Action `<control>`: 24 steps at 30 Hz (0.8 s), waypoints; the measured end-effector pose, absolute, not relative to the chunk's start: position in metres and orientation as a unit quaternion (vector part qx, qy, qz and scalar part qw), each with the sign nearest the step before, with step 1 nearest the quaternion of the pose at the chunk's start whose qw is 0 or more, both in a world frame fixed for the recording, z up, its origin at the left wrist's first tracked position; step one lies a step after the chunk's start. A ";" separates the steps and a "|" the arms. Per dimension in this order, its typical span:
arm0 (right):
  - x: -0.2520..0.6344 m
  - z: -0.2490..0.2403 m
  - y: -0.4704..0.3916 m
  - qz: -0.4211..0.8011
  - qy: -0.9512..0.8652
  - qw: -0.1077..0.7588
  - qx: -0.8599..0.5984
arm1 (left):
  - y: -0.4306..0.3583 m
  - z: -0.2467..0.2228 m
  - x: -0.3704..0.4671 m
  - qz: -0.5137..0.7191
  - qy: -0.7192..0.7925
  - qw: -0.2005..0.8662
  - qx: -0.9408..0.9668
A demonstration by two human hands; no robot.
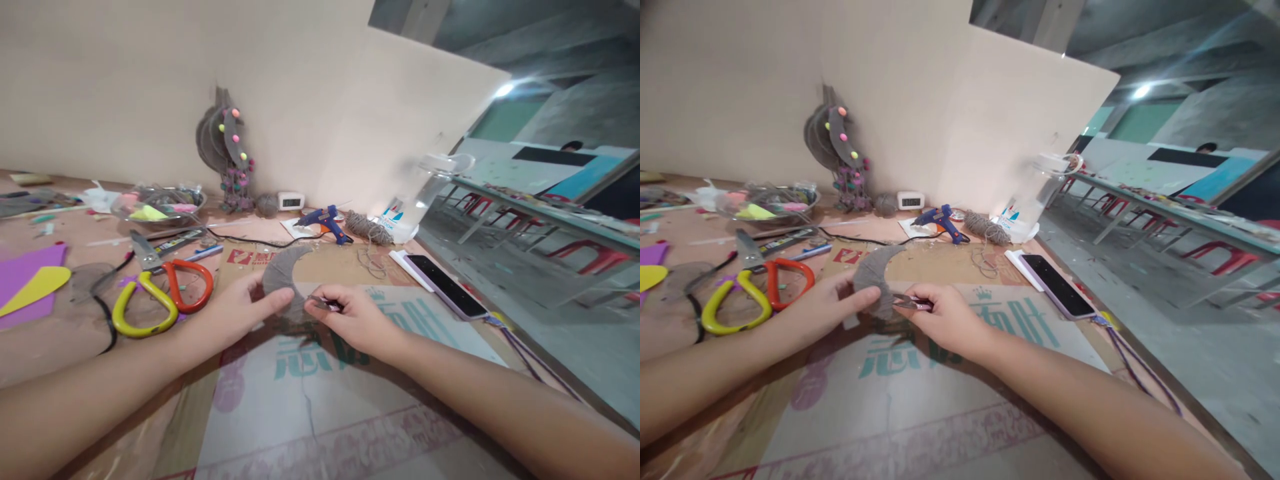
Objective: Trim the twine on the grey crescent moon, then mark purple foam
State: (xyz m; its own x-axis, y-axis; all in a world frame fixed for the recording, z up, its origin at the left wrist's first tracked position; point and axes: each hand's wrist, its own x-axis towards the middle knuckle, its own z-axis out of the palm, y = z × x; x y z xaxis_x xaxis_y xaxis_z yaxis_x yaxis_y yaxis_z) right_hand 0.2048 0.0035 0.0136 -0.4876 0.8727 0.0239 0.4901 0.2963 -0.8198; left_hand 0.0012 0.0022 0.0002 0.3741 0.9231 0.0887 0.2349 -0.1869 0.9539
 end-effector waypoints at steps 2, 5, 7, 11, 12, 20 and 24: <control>0.204 0.013 0.004 0.394 -0.767 0.241 -0.446 | 0.003 -0.001 0.001 0.323 0.423 0.476 0.700; 0.204 0.013 0.005 0.410 -0.773 0.218 -0.432 | 0.004 -0.006 0.000 0.312 0.428 0.477 0.701; 0.203 0.014 0.006 0.408 -0.774 0.222 -0.430 | 0.005 -0.009 0.000 0.329 0.429 0.482 0.690; 0.203 0.012 0.008 0.368 -0.775 0.245 -0.452 | 0.004 -0.010 0.001 0.364 0.406 0.506 0.668; 0.203 0.011 0.008 0.363 -0.776 0.241 -0.455 | 0.004 -0.009 0.001 0.364 0.405 0.506 0.669; 0.201 0.010 0.012 0.399 -0.768 0.213 -0.453 | 0.004 -0.001 0.004 0.361 0.386 0.505 0.682; 0.201 0.010 0.013 0.407 -0.758 0.224 -0.458 | 0.002 -0.001 0.004 0.352 0.397 0.490 0.691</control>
